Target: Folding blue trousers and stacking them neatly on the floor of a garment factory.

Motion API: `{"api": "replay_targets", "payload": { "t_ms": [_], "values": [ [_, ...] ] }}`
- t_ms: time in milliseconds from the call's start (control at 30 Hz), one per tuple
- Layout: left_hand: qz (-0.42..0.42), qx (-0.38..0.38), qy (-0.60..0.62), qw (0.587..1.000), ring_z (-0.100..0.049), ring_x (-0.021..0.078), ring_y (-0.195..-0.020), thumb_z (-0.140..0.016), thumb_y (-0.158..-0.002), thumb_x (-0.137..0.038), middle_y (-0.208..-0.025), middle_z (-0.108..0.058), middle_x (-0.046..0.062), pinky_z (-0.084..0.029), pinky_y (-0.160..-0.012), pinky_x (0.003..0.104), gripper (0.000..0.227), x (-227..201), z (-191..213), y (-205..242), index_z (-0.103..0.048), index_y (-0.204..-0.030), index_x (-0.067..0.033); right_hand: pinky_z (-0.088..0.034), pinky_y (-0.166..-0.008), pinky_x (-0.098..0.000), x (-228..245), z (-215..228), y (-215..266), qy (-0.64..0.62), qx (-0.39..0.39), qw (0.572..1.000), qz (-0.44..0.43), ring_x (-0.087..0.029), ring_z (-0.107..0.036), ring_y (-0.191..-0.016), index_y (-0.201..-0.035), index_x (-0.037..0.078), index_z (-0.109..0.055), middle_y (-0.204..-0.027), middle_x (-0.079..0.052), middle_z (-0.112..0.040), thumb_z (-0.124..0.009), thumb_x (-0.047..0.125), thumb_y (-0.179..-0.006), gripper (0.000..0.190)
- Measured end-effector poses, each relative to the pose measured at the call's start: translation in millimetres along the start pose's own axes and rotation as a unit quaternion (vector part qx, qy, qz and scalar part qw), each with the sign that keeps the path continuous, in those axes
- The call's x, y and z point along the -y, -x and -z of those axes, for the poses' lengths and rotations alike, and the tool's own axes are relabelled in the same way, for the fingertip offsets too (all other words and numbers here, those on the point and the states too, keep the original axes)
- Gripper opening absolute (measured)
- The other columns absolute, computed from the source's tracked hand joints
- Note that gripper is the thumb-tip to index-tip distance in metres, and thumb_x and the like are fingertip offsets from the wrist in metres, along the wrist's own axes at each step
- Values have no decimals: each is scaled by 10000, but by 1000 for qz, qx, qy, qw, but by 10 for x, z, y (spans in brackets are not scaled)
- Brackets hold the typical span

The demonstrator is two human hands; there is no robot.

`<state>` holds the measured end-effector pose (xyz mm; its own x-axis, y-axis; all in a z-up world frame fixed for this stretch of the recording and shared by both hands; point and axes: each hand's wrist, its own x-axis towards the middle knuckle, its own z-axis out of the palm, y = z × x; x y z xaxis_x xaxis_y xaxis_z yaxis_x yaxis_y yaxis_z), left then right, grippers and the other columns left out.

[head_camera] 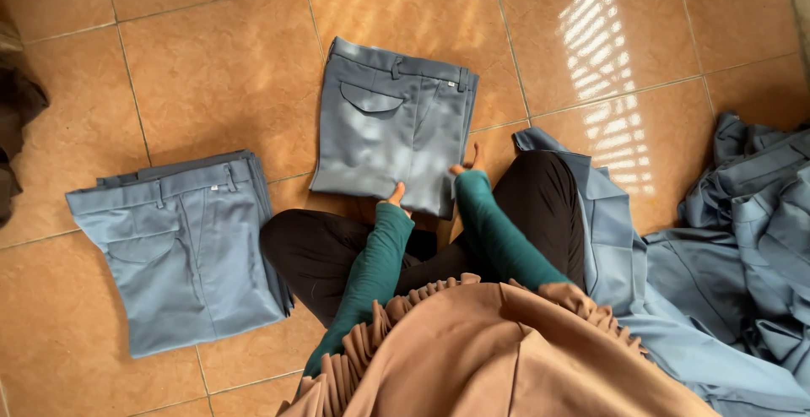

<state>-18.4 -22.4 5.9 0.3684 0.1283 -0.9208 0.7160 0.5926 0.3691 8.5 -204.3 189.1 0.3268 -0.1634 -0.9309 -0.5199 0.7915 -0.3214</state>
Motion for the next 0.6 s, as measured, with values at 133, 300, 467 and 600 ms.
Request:
{"api": "replay_targets", "payload": {
  "t_ms": [133,300,467,600],
  "values": [
    [18,7,-155,988,-690,486,-1033,-901,-772,-527,-1109,-634,443,-627,-880,498,950,147,323,-396,-543,-1281,191,-590,-914,-463,230,30,-1401,400,9,862,309,-300,-662,-1095,-1455,242,-548,-1179,-146,-597,-807,378,-910,618],
    [-6,19,-189,982,-690,460,-1043,-898,-764,-564,-1127,-638,412,-623,-892,488,986,66,289,-385,-530,-1301,176,-569,-990,-477,534,-335,-1941,549,-90,792,253,-351,-636,-1245,-1433,342,-488,-1354,-215,-635,-800,569,-840,707],
    [-21,20,-224,974,-690,436,-1053,-895,-757,-597,-1143,-641,384,-620,-904,480,1018,30,328,-387,-518,-1320,162,-511,-1060,-504,682,-796,-618,554,-118,795,218,-402,-567,-1312,-1402,155,-532,-1417,-263,-558,-662,584,-926,654],
    [-23,21,-257,966,-690,413,-1062,-893,-749,-630,-1160,-645,356,-617,-915,471,1050,76,396,-356,-506,-1338,149,-433,-1130,-577,710,-908,-504,542,-122,802,221,-479,-449,-1402,-1516,-22,-380,-1516,-349,-423,-624,575,-973,843]
  ]
}}
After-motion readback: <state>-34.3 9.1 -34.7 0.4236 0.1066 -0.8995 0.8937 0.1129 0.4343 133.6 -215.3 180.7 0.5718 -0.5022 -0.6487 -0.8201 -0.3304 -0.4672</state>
